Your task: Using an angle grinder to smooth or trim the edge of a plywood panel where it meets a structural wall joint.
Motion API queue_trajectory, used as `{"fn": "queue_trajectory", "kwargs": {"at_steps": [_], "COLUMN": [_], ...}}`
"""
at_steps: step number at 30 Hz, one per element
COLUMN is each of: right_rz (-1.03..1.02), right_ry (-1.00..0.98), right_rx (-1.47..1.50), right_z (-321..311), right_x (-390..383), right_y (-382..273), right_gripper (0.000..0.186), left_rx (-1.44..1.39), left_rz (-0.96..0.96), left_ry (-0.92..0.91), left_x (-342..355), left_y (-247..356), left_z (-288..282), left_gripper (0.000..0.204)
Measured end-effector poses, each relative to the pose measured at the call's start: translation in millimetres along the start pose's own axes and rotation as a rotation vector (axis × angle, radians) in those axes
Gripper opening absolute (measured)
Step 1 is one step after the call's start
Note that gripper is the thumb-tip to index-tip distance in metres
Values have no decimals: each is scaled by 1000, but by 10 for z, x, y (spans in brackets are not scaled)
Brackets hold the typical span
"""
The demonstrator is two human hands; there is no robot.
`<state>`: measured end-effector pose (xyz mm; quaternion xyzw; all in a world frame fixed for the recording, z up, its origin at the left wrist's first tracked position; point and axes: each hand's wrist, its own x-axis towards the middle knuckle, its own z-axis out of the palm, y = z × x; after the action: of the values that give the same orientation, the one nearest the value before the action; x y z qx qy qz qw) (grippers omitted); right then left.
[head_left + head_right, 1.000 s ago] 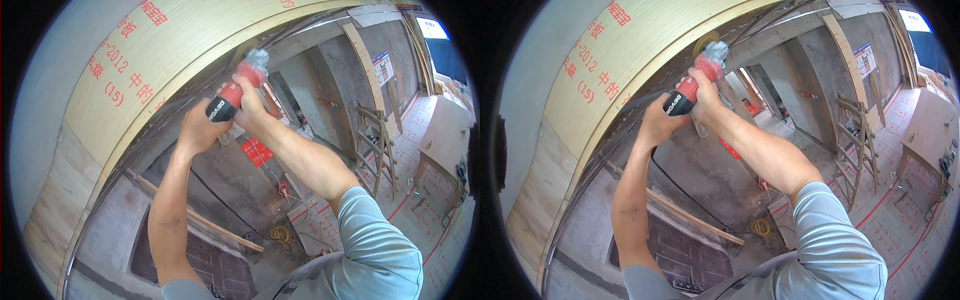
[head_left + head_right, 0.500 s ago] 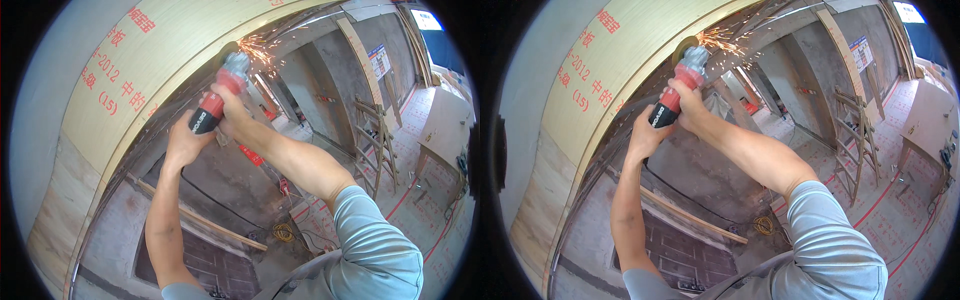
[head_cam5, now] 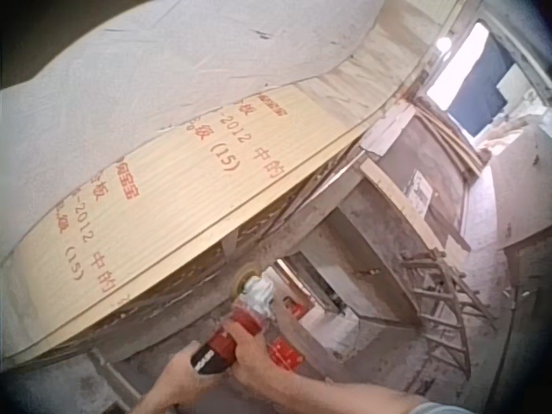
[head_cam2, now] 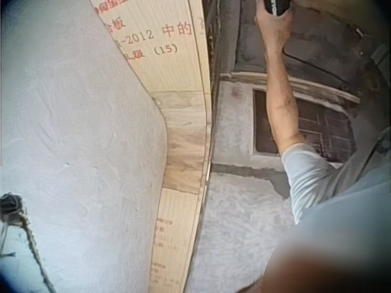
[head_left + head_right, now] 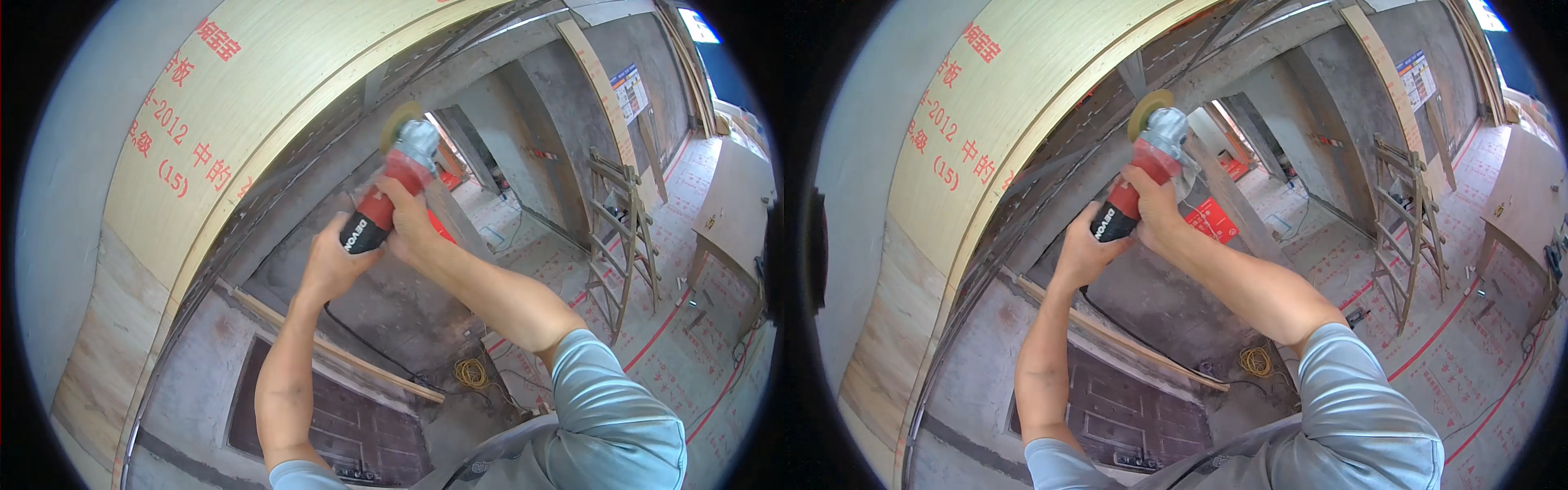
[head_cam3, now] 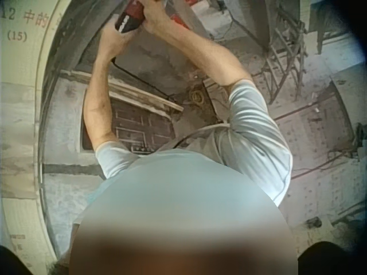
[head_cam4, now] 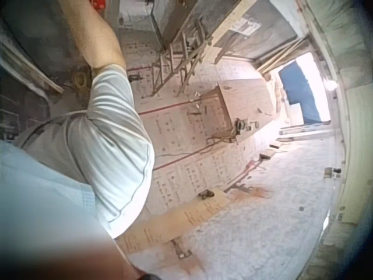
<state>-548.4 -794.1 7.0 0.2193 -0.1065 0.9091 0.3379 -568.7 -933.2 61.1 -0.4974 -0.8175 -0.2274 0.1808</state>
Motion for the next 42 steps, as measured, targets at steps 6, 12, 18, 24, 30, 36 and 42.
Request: {"fn": "queue_trajectory", "kwargs": {"at_steps": [6,12,18,24,30,36,42], "right_rz": [-7,-11,-45,48,-72,-120,-284], "right_ry": [-91,-146,-160,-131,-91,-121,-159], "right_rx": [2,-118,-161,-131,-479,-778,-1068], "right_z": [-39,219,295,48,-227,-494,-386], "right_x": [227,400,456,195,-763,-1350,-1295], "right_y": [-183,29,215,561,743,1133,946], "right_gripper": [22,30,26,19,27,43,54], "left_rx": [-10,-69,-68,-184,-761,-1148,-1450], "left_rz": [124,20,-27,10,71,-5,55], "left_ry": [82,107,111,116,-3,-117,-93], "left_x": [184,190,156,-257,-962,-1596,-1540], "left_y": [126,28,-93,-489,-1020,-1290,-1119], "left_z": [64,-189,-330,-210,411,673,937], "left_gripper": [43,42,46,50,51,70,69]}}
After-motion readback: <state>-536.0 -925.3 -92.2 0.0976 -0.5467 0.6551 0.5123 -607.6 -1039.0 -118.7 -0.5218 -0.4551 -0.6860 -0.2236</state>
